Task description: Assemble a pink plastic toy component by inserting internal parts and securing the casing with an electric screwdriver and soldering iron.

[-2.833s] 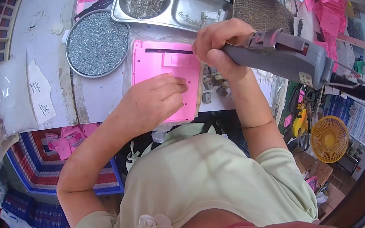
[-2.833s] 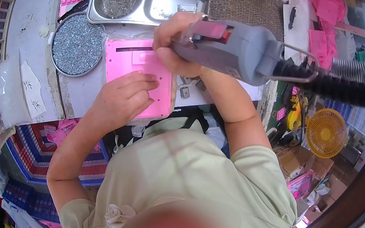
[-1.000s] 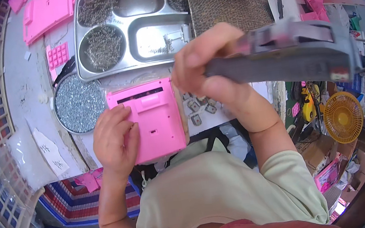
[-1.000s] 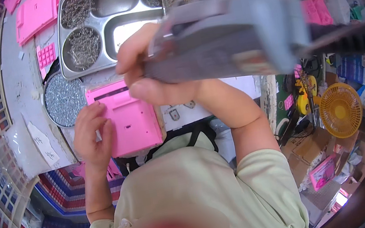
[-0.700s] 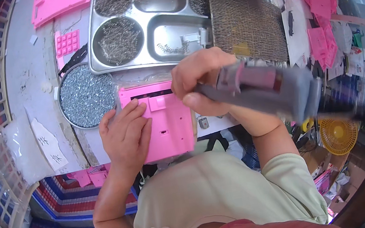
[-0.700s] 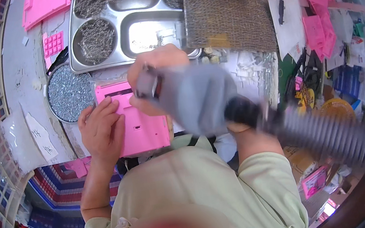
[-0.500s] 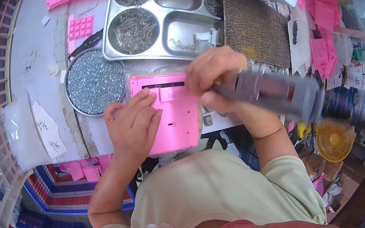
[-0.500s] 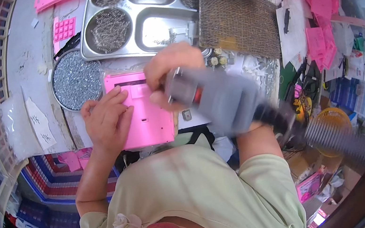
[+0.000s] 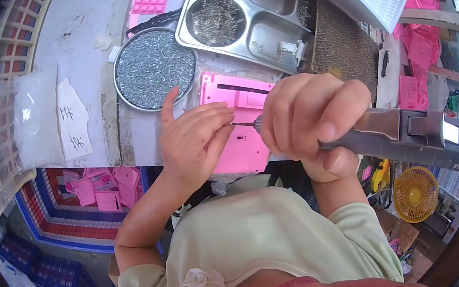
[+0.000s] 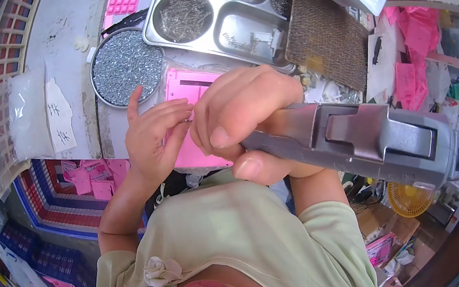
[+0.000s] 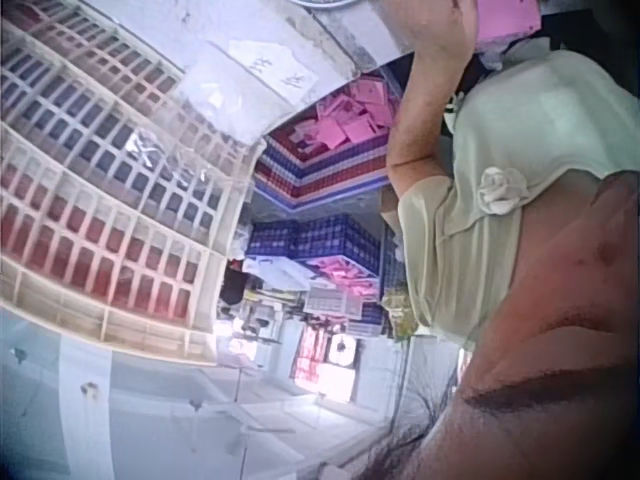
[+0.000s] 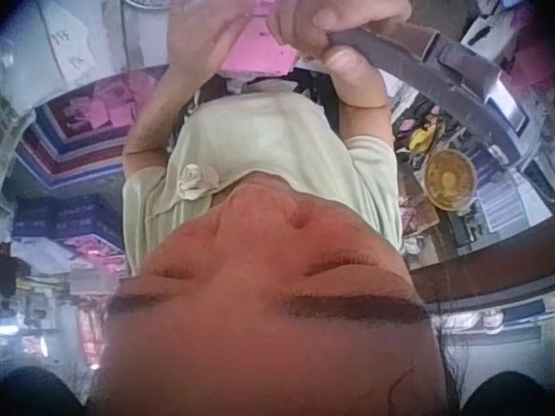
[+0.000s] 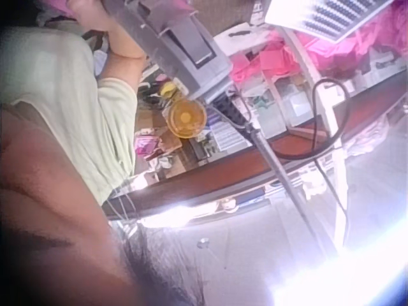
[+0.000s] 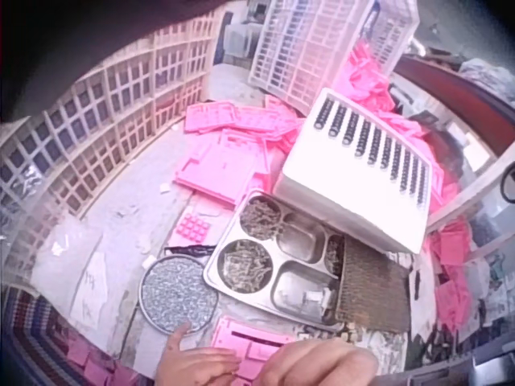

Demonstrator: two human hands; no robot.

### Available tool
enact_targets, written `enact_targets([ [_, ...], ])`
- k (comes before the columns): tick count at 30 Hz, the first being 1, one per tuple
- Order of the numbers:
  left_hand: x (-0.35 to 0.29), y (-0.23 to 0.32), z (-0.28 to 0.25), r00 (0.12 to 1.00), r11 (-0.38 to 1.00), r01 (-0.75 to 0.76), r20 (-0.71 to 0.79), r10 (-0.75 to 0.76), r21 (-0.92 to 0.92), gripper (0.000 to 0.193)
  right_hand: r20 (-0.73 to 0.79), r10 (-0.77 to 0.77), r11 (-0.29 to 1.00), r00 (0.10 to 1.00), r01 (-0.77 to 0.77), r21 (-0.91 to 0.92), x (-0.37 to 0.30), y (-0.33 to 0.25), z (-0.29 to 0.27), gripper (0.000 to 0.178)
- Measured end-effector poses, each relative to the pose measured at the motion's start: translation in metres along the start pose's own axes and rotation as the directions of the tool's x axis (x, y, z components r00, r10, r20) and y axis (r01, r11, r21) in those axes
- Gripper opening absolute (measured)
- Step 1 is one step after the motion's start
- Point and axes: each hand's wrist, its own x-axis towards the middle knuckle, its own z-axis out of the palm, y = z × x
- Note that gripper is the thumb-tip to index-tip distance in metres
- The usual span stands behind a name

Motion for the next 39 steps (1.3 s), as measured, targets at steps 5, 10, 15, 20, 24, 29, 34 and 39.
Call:
enact_targets([
  [5,-0.003,-0.003,-0.008,0.999,0.999,0.038,0.003,-0.038,-0.027,0.014,0.041,0.030,1.000,0.999,-0.030,-0.007,0.005,0.006,-0.001,0.026],
  [10,-0.006,-0.005,-0.010,0.999,0.999,0.022,-0.029,-0.023,-0.036,0.014,0.070,0.044,0.999,0.997,-0.045,0.017,0.006,0.008,0.001,0.027],
  [15,-0.002,-0.002,-0.011,1.000,0.999,-0.029,0.009,0.029,0.013,0.016,0.016,0.058,0.997,0.998,-0.059,0.047,0.001,0.003,0.006,0.029],
  [20,0.006,0.003,-0.004,0.983,0.988,-0.154,0.105,0.151,0.023,0.017,-0.005,0.071,0.994,0.997,-0.070,0.083,-0.010,-0.007,-0.003,0.030],
  [24,0.016,0.004,0.007,0.975,0.985,-0.169,0.151,0.164,0.022,0.018,-0.058,0.010,1.000,0.998,-0.009,0.020,-0.024,-0.024,-0.026,0.031],
  [29,0.035,-0.019,0.011,0.984,0.996,-0.073,0.166,0.065,0.042,0.017,-0.159,-0.105,0.980,0.982,0.074,-0.185,-0.046,-0.046,-0.070,0.032],
  [34,0.050,-0.024,0.006,0.943,0.998,-0.051,0.332,0.037,0.033,0.015,-0.301,-0.113,0.941,0.947,0.004,-0.338,-0.055,-0.056,-0.092,0.039],
  [39,0.045,-0.030,0.008,0.949,0.999,-0.031,0.315,0.026,0.009,0.015,-0.420,-0.105,0.859,0.901,-0.131,-0.495,-0.045,-0.058,-0.119,0.049],
])
